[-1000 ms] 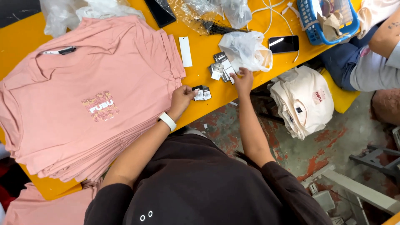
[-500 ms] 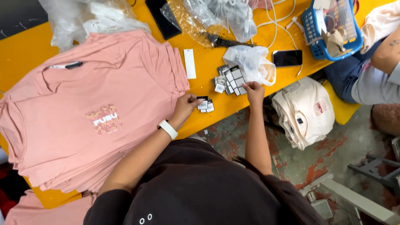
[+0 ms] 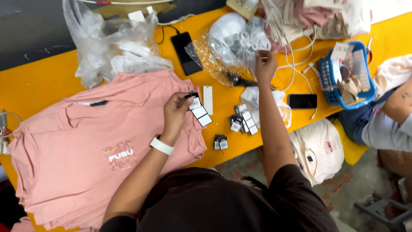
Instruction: Attaching brand tags to the neck labels of pink t-shirts and stacking them on a table.
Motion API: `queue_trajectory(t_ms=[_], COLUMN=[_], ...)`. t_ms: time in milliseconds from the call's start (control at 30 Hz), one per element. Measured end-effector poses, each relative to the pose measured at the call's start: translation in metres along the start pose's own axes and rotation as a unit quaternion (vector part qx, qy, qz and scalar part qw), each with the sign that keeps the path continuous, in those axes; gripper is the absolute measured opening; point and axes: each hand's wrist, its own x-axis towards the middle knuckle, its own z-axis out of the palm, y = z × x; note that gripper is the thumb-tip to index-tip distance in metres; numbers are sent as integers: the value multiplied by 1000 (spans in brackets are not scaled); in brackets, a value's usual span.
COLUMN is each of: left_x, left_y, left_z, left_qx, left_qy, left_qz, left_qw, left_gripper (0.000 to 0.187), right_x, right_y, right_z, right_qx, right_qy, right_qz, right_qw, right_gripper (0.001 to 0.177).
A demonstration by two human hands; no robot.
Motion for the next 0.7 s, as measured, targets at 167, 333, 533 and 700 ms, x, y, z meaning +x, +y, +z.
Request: queue_trajectory(t_ms=[167,333,533,700], left_x=[17,16,-3,-42], left_y=[7,29,42,77], left_z=[-26,-29,-39,-42], left_qx=[1,-10,34,89], left_qy=[-27,7,8,24], left_qz=[73,140,184,238], left_qw=[997,990,982,967], left_gripper=[22,38,30,23], right_x=[82,81,36,-47], right_y=[130,106,-30,-199], right_z=[71,40,-12,-35], right_qx=[-220,-185,-18,139], right_qy=[15,58,3,-119], right_qz=[140,91,-10,-137], right_qw=[965,977,1000,973], right_gripper=[11,4,16,10])
